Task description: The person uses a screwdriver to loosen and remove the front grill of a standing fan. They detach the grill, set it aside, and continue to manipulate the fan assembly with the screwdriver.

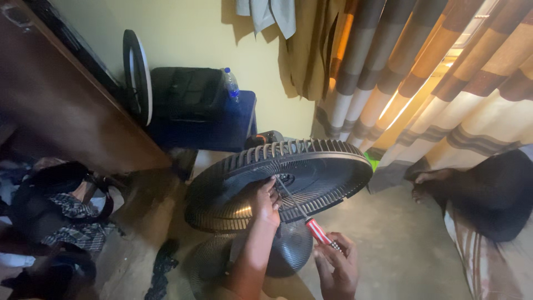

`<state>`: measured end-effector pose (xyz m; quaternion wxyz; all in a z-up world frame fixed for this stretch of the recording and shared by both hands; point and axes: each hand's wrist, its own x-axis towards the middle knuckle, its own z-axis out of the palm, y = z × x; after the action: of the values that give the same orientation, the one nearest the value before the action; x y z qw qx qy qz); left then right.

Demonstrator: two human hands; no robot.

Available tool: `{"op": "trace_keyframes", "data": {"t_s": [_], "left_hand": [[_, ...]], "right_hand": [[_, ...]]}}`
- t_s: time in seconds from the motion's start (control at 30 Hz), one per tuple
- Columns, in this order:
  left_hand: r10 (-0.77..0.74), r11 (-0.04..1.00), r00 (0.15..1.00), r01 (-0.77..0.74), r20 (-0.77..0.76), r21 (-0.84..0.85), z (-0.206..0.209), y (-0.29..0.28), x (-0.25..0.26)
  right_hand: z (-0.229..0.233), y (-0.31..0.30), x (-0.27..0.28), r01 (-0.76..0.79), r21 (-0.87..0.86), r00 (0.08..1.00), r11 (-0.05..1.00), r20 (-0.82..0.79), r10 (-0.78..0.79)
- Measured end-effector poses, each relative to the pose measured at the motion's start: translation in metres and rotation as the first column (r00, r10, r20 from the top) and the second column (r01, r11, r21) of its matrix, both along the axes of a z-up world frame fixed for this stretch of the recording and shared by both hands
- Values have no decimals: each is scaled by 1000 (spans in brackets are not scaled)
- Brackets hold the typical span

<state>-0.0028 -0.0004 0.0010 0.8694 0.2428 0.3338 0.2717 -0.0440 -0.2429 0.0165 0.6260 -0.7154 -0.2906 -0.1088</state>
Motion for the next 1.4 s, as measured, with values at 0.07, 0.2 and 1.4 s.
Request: {"op": "trace_keyframes", "data": {"t_s": [0.07,0.2,1.4], "left_hand": [[3,1000,1000,-3,2,18,-1,0,0],[-24,999,1000,24,-2,32,-9,-1,2],[-234,969,971,230,40,85,31,-49,-54]], "right_hand": [[-1,0,1,1,50,998,999,-60,2],[-2,-6,1,60,-71,994,996,99,-53],[-7,-99,17,119,322,881,939,-470,50]]}}
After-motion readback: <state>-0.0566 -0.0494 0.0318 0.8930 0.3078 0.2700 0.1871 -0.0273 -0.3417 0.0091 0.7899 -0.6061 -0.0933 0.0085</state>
